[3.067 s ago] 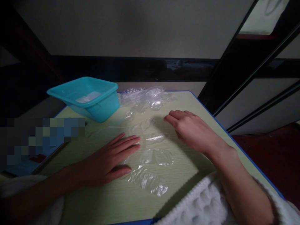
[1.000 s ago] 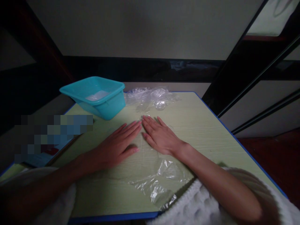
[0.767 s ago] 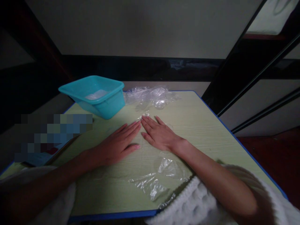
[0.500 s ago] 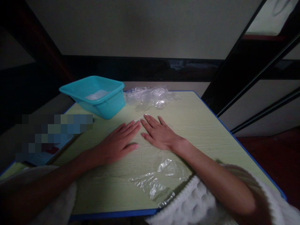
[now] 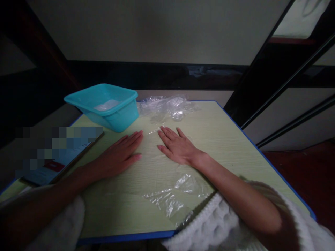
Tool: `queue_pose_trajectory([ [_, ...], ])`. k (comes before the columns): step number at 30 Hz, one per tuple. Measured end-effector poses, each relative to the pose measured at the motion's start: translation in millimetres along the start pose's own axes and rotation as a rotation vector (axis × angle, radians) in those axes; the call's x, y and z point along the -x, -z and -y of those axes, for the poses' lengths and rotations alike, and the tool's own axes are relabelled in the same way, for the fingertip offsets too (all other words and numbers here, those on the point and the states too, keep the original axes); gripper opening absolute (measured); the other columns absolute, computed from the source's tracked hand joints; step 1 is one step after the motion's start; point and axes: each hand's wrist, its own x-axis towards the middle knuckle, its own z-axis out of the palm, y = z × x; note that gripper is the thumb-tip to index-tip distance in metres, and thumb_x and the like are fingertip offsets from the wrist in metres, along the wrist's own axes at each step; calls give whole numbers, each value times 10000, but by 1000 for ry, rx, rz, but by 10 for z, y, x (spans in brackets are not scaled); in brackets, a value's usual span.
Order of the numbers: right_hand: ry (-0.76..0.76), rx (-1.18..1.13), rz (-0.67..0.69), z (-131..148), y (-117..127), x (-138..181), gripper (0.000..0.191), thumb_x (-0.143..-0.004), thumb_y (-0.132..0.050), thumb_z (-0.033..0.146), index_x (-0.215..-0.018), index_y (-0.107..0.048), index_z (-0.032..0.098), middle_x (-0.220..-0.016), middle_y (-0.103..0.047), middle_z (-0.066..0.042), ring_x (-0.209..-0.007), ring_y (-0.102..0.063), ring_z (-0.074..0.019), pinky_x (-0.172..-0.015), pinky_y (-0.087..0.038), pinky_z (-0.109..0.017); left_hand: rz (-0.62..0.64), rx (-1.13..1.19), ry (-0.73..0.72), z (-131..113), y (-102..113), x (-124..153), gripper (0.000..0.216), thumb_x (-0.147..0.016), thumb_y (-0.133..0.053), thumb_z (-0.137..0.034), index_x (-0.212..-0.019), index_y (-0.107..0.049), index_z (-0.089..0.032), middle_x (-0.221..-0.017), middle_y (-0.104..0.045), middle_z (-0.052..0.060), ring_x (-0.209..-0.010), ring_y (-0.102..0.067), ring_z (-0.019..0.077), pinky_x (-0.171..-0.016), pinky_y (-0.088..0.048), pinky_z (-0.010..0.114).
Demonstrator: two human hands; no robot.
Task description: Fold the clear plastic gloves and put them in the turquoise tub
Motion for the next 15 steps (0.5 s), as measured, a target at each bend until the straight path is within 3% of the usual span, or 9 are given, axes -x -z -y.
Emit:
queue_pose_trajectory([
  [9,-37,-68,21,-108,29,-32,612,-940,-157,458,-1436,-198,102,-1499,-138,-128,-1380,-121,-229,-1102,-93,-515,28,-74,28,183,42,6,630,-921,-252,-458,-1380,-290,-28,-1482,-208,195,-1372,-186,282,-1099,-225,435],
  [15,-16,-80,-70,36,206,77,616,-945,-181,443,-1425,-215,58,-1489,-166,-167,-1379,-131,-240,-1105,-95,-504,-47,-17,52,132,121,-3,582,-930,-257,-396,-1355,-329,-4,-1464,-261,206,-1369,-206,271,-1106,-210,445],
])
